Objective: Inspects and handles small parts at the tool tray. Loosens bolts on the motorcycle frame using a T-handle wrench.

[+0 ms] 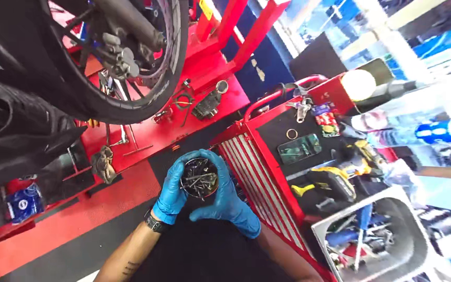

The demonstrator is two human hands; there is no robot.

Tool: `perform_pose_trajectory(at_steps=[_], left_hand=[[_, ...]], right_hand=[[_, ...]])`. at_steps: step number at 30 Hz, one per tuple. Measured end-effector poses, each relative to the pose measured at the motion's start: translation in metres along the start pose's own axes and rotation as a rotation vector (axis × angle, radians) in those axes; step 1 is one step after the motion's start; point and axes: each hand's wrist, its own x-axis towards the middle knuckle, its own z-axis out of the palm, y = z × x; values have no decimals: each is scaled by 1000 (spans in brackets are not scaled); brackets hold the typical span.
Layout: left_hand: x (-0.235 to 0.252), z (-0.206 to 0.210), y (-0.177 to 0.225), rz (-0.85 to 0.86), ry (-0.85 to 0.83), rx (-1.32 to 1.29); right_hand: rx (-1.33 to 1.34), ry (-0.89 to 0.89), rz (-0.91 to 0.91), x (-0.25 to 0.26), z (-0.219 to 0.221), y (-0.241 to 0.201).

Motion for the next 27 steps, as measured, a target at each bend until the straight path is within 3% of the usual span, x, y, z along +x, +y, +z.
perform_pose_trajectory(at_steps=[3, 6, 10, 14, 20, 27], left_hand=[[-6, -2, 5, 34, 2, -25], [-11, 8, 20, 100, -30, 50], [-10, -6, 8, 4, 108, 98], [-24, -13, 2, 19, 89, 70], [-27, -30, -8, -66, 180, 60], [-28, -33, 2, -10, 134, 15]], right_hand=[[-50, 2, -23, 4, 8, -3], [76, 51, -30, 15, 16, -15], [191, 58, 69, -2, 30, 7], [264, 55, 72, -12, 35, -1], [187, 54, 179, -33, 47, 12], [161, 68, 109, -26, 53, 8]])
